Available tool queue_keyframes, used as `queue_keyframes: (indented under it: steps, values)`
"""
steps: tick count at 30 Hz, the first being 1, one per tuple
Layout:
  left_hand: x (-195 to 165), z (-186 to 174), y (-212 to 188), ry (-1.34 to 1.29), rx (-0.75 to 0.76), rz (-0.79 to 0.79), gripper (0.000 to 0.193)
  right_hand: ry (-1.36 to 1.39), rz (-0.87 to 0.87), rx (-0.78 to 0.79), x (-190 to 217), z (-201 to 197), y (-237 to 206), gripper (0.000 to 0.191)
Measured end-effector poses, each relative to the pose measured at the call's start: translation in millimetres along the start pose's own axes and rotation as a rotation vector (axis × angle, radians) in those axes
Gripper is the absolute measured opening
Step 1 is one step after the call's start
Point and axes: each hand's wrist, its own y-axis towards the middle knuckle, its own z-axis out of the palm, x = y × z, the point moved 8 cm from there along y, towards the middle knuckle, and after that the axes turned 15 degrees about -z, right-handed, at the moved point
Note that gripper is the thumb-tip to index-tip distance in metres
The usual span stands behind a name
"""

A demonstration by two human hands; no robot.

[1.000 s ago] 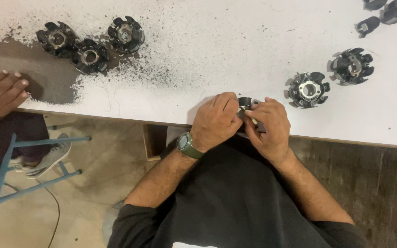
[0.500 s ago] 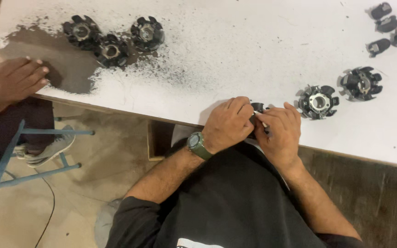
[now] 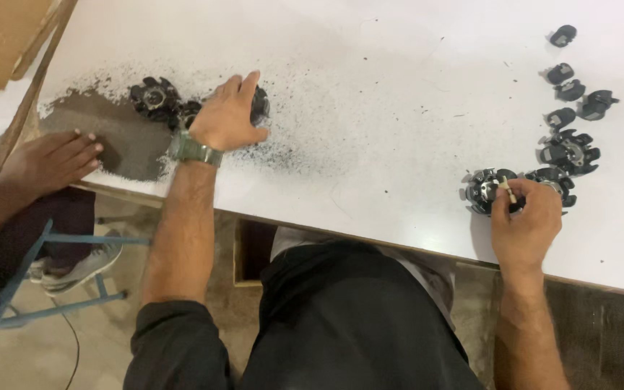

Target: The person sits at a white workbench assembling omni wheels, fitting black roller components onto wheel hubs one at a time and using a small hex key to tighten them, placing finished wheels in a growing pile on the table.

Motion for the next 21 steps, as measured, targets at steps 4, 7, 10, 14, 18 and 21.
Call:
queue_keyframes:
  steps: [4,7,10,14,18,21]
  values:
    - [-45.9,13.2,-39.8,-0.007,-0.156,0.135,0.089,-0.035,0.019,-0.029,-21.0,-7.5,0.2,0.017]
    - [-102.7,45.1,-81.3,-0.157,-0.21,0.137,0.081,-0.018,0.075,-0.043,-32.1,-11.4,1.0,0.018]
    - [-161.7,63.7,-131.7,-0.307,-0.216,0.334,0.083,0.046,0.104,-0.117,-21.0,-19.2,2.1,0.02]
    - [-201.3,63.7,-189.7,-0.457,-0.357,0.5,0.082,0.226,0.068,-0.163,30.0,-24.8,-5.5,0.021]
    - [-206.3,68.4,-199.8,-0.46,-0.285,0.462,0.082,0.409,0.025,-0.114,65.7,-14.9,-7.6,0.023]
    - [-203.6,59.9,-202.9,-0.547,-0.298,0.501,0.085,0.43,0.019,-0.092,75.4,-4.9,-6.1,0.024]
